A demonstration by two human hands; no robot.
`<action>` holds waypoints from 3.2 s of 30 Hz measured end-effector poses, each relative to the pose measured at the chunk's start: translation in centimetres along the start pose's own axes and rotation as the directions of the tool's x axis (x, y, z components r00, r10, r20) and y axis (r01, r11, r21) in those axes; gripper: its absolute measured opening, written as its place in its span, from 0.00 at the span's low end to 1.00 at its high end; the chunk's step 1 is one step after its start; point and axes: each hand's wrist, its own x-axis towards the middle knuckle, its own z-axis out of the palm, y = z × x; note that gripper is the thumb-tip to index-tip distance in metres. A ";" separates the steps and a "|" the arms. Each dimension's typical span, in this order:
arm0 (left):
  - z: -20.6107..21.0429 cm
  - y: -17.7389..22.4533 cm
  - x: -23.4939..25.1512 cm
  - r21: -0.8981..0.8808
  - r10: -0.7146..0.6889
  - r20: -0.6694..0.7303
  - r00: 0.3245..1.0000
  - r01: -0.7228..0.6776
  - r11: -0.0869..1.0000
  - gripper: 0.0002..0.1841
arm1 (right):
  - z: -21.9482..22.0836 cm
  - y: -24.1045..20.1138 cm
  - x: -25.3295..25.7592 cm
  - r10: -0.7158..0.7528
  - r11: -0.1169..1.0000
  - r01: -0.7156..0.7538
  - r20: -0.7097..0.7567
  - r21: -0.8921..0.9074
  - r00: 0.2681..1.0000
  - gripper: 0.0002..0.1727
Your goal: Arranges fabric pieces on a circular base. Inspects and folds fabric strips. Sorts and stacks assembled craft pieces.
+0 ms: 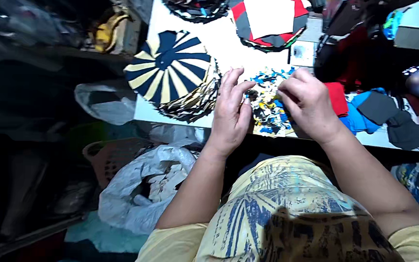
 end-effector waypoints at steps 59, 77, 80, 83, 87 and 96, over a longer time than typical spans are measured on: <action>0.1 -0.6 -0.7 -0.224 -0.023 -0.166 0.986 -0.015 0.975 0.21 | 3.9 -2.5 2.0 0.184 0.956 -0.063 0.420 -0.286 0.889 0.40; -1.5 3.6 3.0 -0.177 0.155 -0.022 0.988 -0.156 0.972 0.25 | 1.4 -1.4 0.9 0.202 0.964 -0.122 0.357 -0.235 0.912 0.40; -0.8 4.1 5.2 -0.290 0.176 -0.009 0.984 -0.171 0.942 0.22 | 1.1 -2.0 0.7 0.206 0.951 -0.106 0.344 -0.290 0.916 0.40; 0.6 3.9 7.6 -0.428 0.210 -0.016 0.978 -0.197 0.882 0.20 | 2.0 -1.6 0.2 0.224 0.945 -0.100 0.396 -0.311 0.891 0.44; 1.8 4.2 9.3 -0.548 0.153 0.079 0.985 -0.085 0.832 0.19 | 0.8 -1.6 -0.3 0.189 0.967 -0.103 0.389 -0.231 0.902 0.44; 1.5 4.6 6.8 -0.600 0.024 0.100 0.995 0.041 0.799 0.16 | -9.2 1.9 -5.4 -0.046 0.997 0.048 0.033 -0.058 0.998 0.09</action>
